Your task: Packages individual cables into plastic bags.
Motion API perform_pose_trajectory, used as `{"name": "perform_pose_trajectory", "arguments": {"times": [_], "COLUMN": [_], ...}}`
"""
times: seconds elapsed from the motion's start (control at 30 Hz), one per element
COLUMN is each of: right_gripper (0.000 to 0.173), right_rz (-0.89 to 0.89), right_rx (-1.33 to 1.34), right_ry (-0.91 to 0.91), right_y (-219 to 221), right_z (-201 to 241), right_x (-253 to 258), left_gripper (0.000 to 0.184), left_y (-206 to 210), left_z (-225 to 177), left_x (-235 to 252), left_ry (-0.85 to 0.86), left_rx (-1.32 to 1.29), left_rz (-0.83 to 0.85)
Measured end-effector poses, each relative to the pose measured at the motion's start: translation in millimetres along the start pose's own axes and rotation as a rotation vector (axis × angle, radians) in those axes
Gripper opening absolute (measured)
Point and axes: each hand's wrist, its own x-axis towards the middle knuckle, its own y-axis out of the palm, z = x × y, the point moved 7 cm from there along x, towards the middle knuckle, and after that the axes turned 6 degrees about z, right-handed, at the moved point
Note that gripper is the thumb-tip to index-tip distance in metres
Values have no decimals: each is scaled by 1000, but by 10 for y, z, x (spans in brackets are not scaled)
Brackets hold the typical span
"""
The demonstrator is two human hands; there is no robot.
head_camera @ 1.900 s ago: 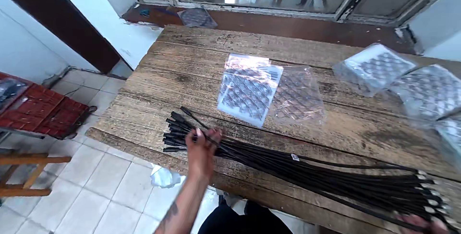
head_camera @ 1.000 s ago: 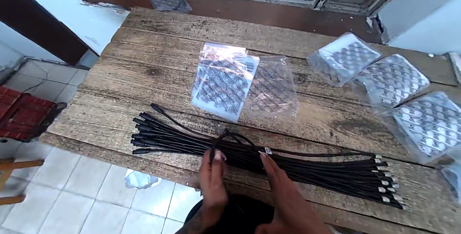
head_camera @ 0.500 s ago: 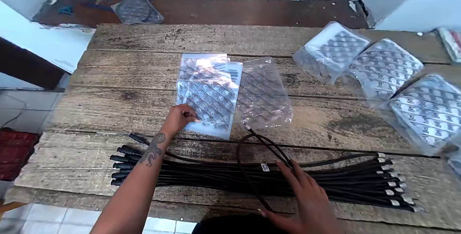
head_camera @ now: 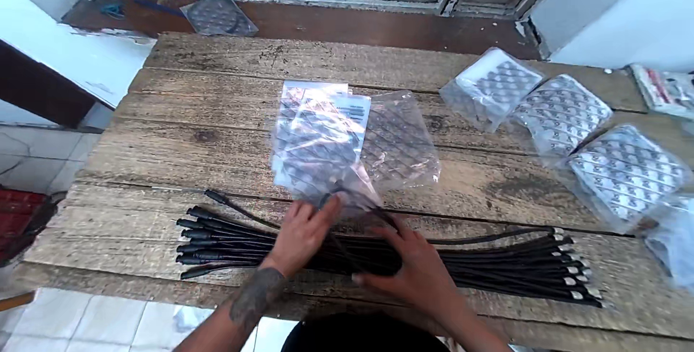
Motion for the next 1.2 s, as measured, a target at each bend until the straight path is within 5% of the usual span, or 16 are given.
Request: {"name": "perform_pose_trajectory", "arguments": {"times": [0.27,0.47,0.73,0.97,1.07,1.13,1.2], "right_gripper": [40,70,66,47,78,86,89], "right_rz": [-319,-196,31,-244,-403,-357,-377], "right_rx": [72,6,-118,111,116,126,74], "right_ry": [135,45,53,57,27,95,117], "right_y": [157,343,209,210,427,551,627], "right_z": [-73,156,156,75,-94,-76,12], "right_x": [-256,-700,-954,-491,-238,-201,-210], "left_gripper": [43,52,57,39,32,37,30], "left_y": [-184,-88,-129,-394,-302,-21,194], "left_z": [-1178,-714,-685,-1249,-1019,-758,-831], "left_x": [-78,-486,-392,-389,-662,-897,-1008], "left_ry": [12,-416,-356,-29,-486,-843,-941], "left_rx": [-264,-363,-301,-520,-556,-606,-840], "left_rz": [-58,-89,-15,-134,-112,153,480]}}
